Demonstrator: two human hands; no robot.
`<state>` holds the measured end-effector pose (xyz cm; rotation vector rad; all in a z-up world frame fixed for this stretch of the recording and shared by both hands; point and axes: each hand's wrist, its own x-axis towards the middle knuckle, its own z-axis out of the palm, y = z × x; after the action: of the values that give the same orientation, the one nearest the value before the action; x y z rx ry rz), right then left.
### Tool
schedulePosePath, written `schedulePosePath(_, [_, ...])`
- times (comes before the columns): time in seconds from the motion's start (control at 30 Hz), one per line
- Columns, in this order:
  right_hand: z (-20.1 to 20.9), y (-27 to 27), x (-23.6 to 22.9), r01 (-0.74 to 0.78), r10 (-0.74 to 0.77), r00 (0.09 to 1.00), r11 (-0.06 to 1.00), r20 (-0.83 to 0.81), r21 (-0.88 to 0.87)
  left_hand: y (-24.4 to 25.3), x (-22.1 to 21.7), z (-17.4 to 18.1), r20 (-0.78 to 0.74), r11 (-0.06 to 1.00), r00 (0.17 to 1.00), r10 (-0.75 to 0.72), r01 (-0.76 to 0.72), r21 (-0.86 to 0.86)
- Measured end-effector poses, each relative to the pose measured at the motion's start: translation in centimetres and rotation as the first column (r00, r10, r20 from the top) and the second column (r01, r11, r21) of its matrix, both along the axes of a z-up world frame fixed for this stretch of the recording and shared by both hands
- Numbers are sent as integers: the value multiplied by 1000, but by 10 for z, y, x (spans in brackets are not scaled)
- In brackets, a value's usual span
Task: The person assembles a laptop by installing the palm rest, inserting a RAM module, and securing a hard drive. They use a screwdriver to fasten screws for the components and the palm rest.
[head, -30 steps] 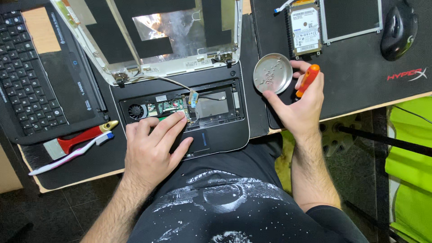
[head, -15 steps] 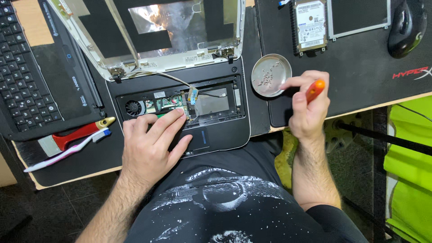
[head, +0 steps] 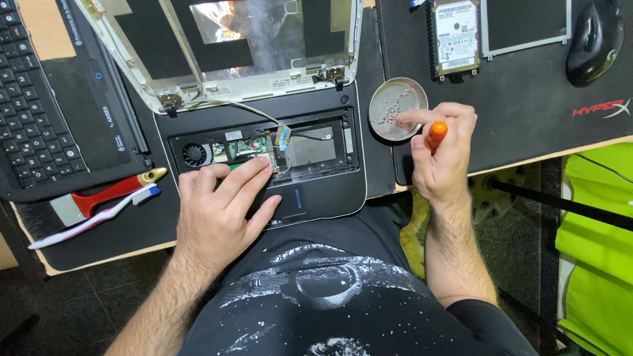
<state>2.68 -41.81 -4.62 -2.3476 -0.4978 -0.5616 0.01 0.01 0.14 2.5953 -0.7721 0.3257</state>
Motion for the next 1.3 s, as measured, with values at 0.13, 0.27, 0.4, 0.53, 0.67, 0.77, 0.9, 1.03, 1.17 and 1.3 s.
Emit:
schedulePosePath(0.13, [8,4,-2,1,-1,1000,1000,-30,-8,0,0,0,-3,1000,1000,-4,4,4])
schedulePosePath(0.27, [-7,-2,-3,49,-49,999,998,5,-40,0,1,1,1,1000,1000,-3,3,-4])
schedulePosePath(0.4, [16,13,2,89,-89,996,989,10,-118,0,0,0,-2,1000,1000,-3,3,-2])
schedulePosePath(0.53, [5,5,-2,85,-87,996,991,-8,-103,0,0,2,-9,1000,1000,-1,1,0])
schedulePosePath(0.67, [15,14,1,112,-113,994,984,4,-138,-1,0,2,-6,1000,1000,4,-4,-4])
schedulePosePath(0.77, [15,13,1,105,-105,994,982,12,-154,-1,0,2,-3,1000,1000,6,-6,-3])
schedulePosePath(0.9, [5,7,-1,86,-86,996,990,1,-116,-1,0,1,-2,1000,1000,9,-9,-10])
schedulePosePath(1.03, [17,14,1,79,-81,997,988,-10,-134,-1,0,3,-8,1000,1000,6,-6,-13])
schedulePosePath(1.17, [16,12,-1,56,-58,998,990,-16,-131,-2,-1,2,-13,1000,1000,12,-13,-10])
schedulePosePath(1.3, [-14,-11,-4,44,-45,997,999,-58,-27,-1,-1,3,-21,1000,1000,15,-16,-6])
